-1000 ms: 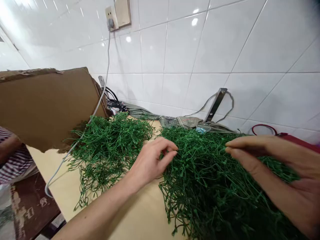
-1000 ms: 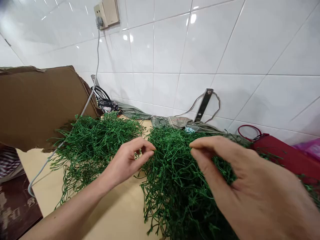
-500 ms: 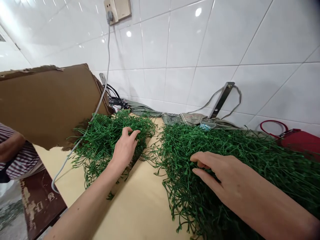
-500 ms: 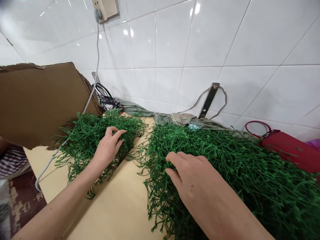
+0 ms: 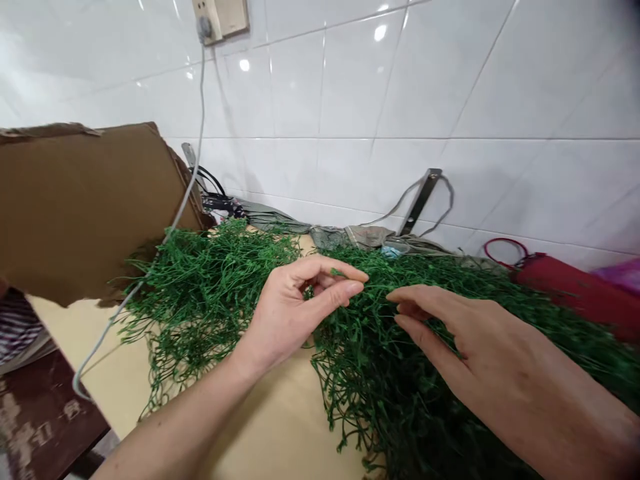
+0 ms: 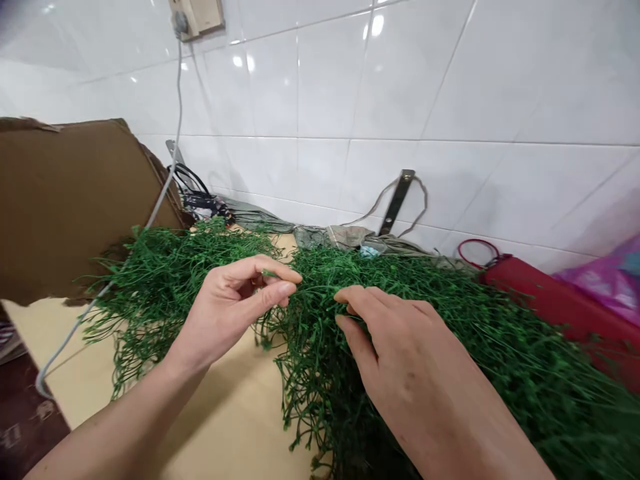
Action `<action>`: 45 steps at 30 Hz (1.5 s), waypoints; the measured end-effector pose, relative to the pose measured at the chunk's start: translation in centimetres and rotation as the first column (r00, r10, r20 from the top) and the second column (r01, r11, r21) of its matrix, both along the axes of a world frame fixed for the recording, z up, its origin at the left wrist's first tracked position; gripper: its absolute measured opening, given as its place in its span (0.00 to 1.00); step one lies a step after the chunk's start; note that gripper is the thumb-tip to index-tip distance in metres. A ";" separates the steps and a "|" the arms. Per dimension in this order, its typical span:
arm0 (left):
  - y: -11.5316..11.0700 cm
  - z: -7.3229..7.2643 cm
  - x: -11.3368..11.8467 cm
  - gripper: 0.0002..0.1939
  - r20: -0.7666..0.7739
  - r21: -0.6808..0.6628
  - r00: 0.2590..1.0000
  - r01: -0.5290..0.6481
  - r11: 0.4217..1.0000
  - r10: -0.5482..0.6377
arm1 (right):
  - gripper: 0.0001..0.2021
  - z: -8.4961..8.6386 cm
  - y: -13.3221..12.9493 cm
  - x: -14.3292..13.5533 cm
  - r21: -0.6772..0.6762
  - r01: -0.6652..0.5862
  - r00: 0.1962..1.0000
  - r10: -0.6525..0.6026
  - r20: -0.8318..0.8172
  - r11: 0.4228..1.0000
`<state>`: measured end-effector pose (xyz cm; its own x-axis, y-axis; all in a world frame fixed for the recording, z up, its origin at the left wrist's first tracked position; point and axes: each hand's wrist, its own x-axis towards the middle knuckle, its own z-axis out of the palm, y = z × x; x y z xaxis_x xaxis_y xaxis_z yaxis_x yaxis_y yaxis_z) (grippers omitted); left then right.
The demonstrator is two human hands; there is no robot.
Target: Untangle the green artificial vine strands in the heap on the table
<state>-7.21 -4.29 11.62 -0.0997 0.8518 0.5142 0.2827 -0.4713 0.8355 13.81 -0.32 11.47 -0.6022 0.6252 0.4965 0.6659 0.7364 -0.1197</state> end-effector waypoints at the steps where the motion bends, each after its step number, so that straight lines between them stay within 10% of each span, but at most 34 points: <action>1: -0.2 0.1 0.7 0.02 0.076 -0.040 0.996 0.044 0.998 -0.041 | 0.14 0.3 -0.2 0.2 -0.027 0.039 0.998 -0.040 -0.040 0.999; 11: 2.7 3.7 6.9 0.01 0.056 0.171 0.919 0.376 0.911 -0.390 | 0.13 0.4 -3.1 0.0 -0.474 -0.258 0.774 -0.114 -0.623 0.842; 16: 4.0 1.2 7.0 0.13 0.058 0.064 0.911 0.404 0.912 -0.408 | 0.14 -0.7 -2.8 1.9 -0.532 -0.129 0.641 -0.339 -0.689 0.837; 20: 3.3 -1.7 4.0 0.31 -0.310 -0.152 0.861 0.375 0.915 -0.404 | 0.15 -0.6 -2.9 4.6 -0.597 0.024 0.456 -0.540 -0.707 0.802; 25: 1.9 -4.3 -0.6 0.11 -0.569 -0.240 0.759 0.214 0.947 -0.316 | 0.17 -1.1 -5.0 4.8 -0.697 -0.094 0.706 -0.446 -0.550 0.711; 30: -0.3 -5.1 -4.6 0.07 -0.861 -0.128 0.491 0.042 0.991 -0.132 | 0.15 -5.5 -7.4 0.7 -0.881 -0.330 0.860 -0.277 -0.428 0.339; 35: -0.8 -7.4 -5.3 0.07 -0.889 -0.269 0.390 -0.025 0.963 -0.238 | 0.13 -10.6 -5.4 -1.1 -0.750 -0.133 0.897 -0.243 -0.369 0.648; 45: 3.2 -11.3 -3.0 0.18 -0.802 -0.268 0.547 0.033 0.963 -0.241 | 0.11 -11.7 -0.8 0.1 -0.717 0.036 0.851 -0.398 -0.344 0.696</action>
<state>-10.22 -1.06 0.35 0.4037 0.9060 0.1270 0.8379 -0.4219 0.3462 13.87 -1.10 -0.19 -0.2293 0.9715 0.0601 0.5299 0.1764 -0.8295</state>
